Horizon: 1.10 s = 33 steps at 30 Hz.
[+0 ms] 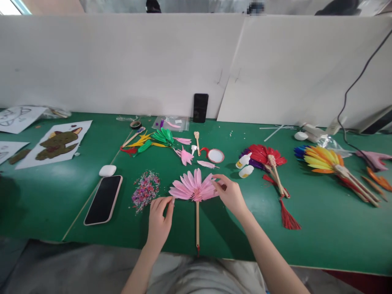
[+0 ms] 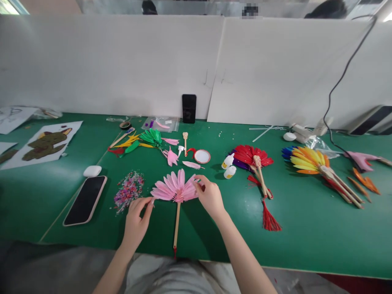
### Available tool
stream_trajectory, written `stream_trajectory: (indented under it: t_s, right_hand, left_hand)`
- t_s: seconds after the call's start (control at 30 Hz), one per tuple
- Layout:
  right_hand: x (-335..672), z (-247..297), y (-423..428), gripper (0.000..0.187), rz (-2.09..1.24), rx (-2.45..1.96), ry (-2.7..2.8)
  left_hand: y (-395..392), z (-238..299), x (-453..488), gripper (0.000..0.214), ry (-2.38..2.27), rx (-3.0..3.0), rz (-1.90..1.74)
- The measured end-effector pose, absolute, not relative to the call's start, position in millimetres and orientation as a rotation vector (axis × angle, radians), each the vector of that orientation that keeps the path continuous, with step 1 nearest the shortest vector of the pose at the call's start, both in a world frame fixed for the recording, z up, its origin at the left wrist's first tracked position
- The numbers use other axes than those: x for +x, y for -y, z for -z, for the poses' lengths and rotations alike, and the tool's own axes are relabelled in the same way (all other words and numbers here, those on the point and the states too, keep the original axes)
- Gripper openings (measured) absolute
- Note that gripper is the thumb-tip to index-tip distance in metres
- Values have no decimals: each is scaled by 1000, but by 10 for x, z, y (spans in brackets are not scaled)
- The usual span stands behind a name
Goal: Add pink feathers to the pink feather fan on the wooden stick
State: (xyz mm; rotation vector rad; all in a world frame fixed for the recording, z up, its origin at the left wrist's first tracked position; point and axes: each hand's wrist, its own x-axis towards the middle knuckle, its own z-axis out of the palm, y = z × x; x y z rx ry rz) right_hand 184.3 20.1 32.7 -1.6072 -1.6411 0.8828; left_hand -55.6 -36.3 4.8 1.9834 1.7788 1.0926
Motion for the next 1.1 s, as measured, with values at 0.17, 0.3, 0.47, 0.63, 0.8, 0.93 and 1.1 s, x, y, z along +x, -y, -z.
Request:
stream_trajectory:
  t_s: [0.17, 0.3, 0.47, 0.63, 0.8, 0.93, 1.1]
  right_hand:
    - [1842, -441, -351, 26, -832, -1561, 1788]
    - [1865, -552, -528, 29, -766, -1439, 1997]
    - [1815, -580, -704, 33, -749, -1338, 2230]
    - [1729, -495, -756, 32, -735, -1340, 2285]
    - [1722, -416, -763, 32, -739, -1382, 2284]
    - [1735, -367, -786, 31, -738, -1418, 2270]
    - [1735, -317, -816, 36, -706, -1480, 2219]
  left_hand:
    - [324, -84, -470, 19, -1779, 2078, -1111]
    - [251, -127, -438, 20, -1795, 2093, -1135]
    - [178, -161, -400, 19, -1772, 2111, -1149]
    - [217, -138, -367, 20, -1739, 2101, -1112]
    - [248, -99, -357, 20, -1747, 2069, -1106]
    - [218, -110, -336, 19, -1750, 2113, -1110]
    - [222, -111, -261, 30, -1688, 2286, -984]
